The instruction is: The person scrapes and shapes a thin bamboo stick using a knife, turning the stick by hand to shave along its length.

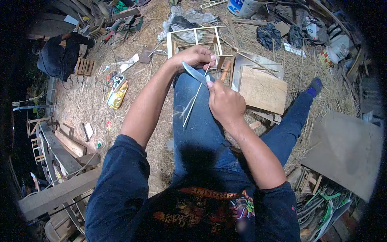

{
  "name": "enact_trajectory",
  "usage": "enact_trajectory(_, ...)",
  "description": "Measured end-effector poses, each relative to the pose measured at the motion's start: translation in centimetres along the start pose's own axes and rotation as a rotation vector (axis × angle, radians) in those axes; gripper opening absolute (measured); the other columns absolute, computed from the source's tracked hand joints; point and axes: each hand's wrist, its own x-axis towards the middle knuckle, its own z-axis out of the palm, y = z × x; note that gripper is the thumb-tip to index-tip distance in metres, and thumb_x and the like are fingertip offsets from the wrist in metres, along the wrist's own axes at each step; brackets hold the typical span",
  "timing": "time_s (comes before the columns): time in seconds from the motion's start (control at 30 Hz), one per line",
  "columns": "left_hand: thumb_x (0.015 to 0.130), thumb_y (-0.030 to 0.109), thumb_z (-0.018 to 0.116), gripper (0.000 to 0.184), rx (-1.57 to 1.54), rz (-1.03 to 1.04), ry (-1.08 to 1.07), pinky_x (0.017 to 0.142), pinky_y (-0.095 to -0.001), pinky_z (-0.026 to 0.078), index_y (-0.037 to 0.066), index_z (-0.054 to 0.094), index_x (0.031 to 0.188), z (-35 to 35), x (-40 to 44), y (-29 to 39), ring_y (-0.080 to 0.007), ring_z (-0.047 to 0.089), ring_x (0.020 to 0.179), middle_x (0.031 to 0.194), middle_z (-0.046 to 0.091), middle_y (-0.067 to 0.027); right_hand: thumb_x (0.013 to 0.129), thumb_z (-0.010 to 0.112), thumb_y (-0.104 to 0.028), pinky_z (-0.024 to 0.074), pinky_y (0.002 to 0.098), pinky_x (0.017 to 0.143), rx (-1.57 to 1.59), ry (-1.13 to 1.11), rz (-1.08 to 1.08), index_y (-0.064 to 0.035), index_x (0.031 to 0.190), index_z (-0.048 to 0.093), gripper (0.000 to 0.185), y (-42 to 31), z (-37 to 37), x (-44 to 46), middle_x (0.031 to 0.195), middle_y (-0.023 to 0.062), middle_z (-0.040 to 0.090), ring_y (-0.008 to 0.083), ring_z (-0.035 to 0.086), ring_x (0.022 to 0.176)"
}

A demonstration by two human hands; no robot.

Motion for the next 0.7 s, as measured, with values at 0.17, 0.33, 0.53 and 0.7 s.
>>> enact_trajectory(0.17, 0.094, 0.027, 0.067, 0.026, -0.013, -0.005, 0.033, 0.050, -0.0197, 0.035, 0.005, 0.067, 0.080, 0.2, -0.3, 0.0, -0.0039, 0.048, 0.054, 0.063, 0.058, 0.0046, 0.100, 0.049, -0.034, 0.0505, 0.0504, 0.047, -0.019, 0.025, -0.005, -0.0078, 0.080, 0.056, 0.034, -0.4, 0.5, 0.1, 0.059, 0.0154, 0.063, 0.0373, 0.065, 0.053)
enact_trajectory(0.33, 0.093, 0.025, 0.068, 0.027, 0.008, 0.003, 0.027, 0.050, -0.0208, 0.034, 0.004, 0.068, 0.077, 0.1, -0.4, 0.1, -0.0038, 0.048, 0.054, 0.060, 0.056, 0.0049, 0.100, 0.049, -0.034, 0.0512, 0.0500, 0.048, -0.031, 0.001, -0.013, -0.0078, 0.080, 0.057, 0.033, -0.5, 0.0, 0.2, 0.059, 0.0164, 0.063, 0.0374, 0.066, 0.054)
enact_trajectory(0.53, 0.090, 0.028, 0.072, 0.028, 0.024, -0.015, 0.058, 0.045, -0.0206, 0.032, 0.004, 0.070, 0.078, 0.2, -0.4, 0.6, -0.0039, 0.046, 0.048, 0.058, 0.057, 0.0047, 0.100, 0.049, -0.035, 0.0518, 0.0495, 0.048, -0.069, -0.058, -0.008, -0.0073, 0.081, 0.059, 0.034, -0.7, -1.1, 0.4, 0.060, 0.0169, 0.064, 0.0368, 0.067, 0.056)
enact_trajectory(0.7, 0.089, 0.028, 0.074, 0.026, -0.018, -0.042, 0.084, 0.044, -0.0196, 0.032, 0.004, 0.070, 0.077, 0.6, -0.5, 1.1, -0.0035, 0.045, 0.047, 0.057, 0.057, 0.0044, 0.100, 0.049, -0.035, 0.0522, 0.0494, 0.048, -0.069, -0.093, -0.018, -0.0068, 0.082, 0.060, 0.035, -0.5, -1.6, 0.4, 0.060, 0.0169, 0.065, 0.0360, 0.068, 0.056)
